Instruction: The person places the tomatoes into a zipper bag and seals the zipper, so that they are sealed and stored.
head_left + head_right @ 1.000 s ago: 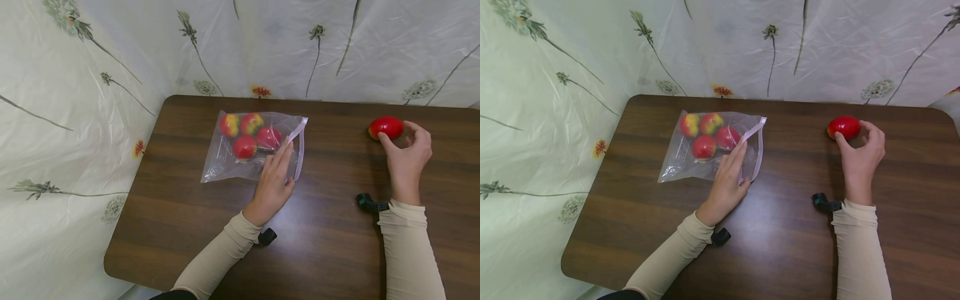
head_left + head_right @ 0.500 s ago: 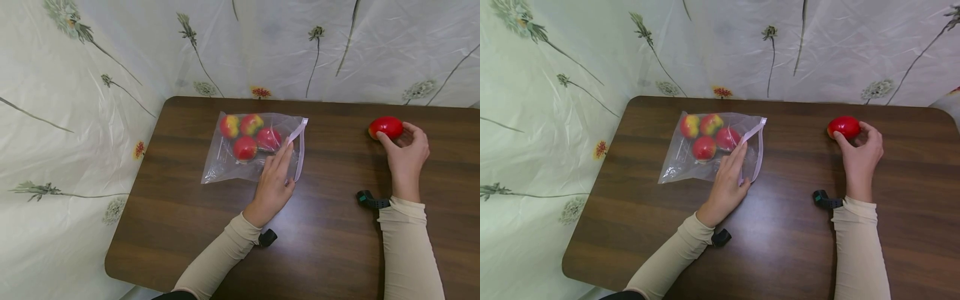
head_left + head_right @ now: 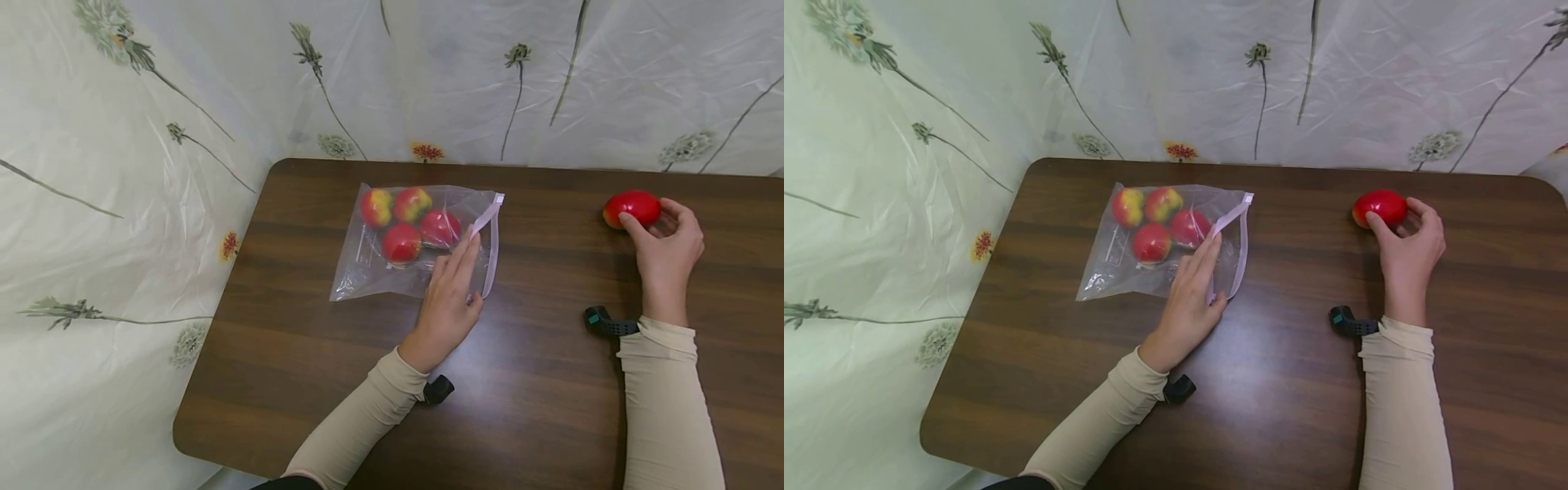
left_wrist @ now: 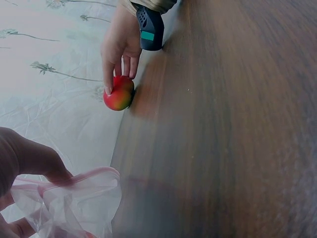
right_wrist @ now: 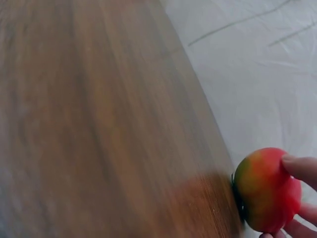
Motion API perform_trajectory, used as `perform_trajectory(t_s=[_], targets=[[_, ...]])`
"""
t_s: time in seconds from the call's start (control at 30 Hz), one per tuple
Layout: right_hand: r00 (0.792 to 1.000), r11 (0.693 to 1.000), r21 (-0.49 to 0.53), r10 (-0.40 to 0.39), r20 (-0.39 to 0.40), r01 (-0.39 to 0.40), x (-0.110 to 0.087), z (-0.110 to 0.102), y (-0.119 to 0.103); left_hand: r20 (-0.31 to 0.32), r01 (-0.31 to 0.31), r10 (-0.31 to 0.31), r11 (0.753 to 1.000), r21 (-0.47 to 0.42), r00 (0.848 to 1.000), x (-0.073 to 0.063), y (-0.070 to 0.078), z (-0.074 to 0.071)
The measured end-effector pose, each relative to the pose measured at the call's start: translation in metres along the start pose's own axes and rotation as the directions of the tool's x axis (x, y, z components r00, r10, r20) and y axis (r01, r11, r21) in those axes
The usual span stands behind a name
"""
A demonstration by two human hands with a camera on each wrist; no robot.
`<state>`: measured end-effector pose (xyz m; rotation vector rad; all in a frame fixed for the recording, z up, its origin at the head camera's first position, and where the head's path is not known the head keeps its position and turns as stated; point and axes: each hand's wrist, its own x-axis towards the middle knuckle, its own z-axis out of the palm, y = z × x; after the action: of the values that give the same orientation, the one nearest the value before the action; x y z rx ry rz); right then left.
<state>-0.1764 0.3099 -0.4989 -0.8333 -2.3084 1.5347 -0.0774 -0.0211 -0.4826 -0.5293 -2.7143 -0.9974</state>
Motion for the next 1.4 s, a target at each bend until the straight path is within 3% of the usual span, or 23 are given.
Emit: perform_trajectory(t_s=[0.5,0.9,1.2,1.4], targets=[[1.000,1.000,0.009,0.026,-0.002,-0.026,-0.005,-0.004,0.001,-0.003,0.003,-0.003,1.000,-0.001,1.000,-0.001,0.000,0.000],[0.999,0.999,0.051,-0.001,0.032,-0.001,-0.007,-0.004,-0.001,0.003,0.008,-0.008,1.000,-0.001,1.000,-0.001,0.001,-0.001],[0.991,0.978,0.210,-0.030,0.132,0.001,-0.012,-0.003,-0.004,-0.010,-0.002,0.002,1.000,-0.002,1.000,-0.001,-0.001,0.000],[0.960,0.992,0.078,-0.116,0.254,0.099,-0.017,-0.003,-0.007,-0.017,-0.009,0.009,1.000,-0.006,1.000,-0.001,-0.001,0.000]])
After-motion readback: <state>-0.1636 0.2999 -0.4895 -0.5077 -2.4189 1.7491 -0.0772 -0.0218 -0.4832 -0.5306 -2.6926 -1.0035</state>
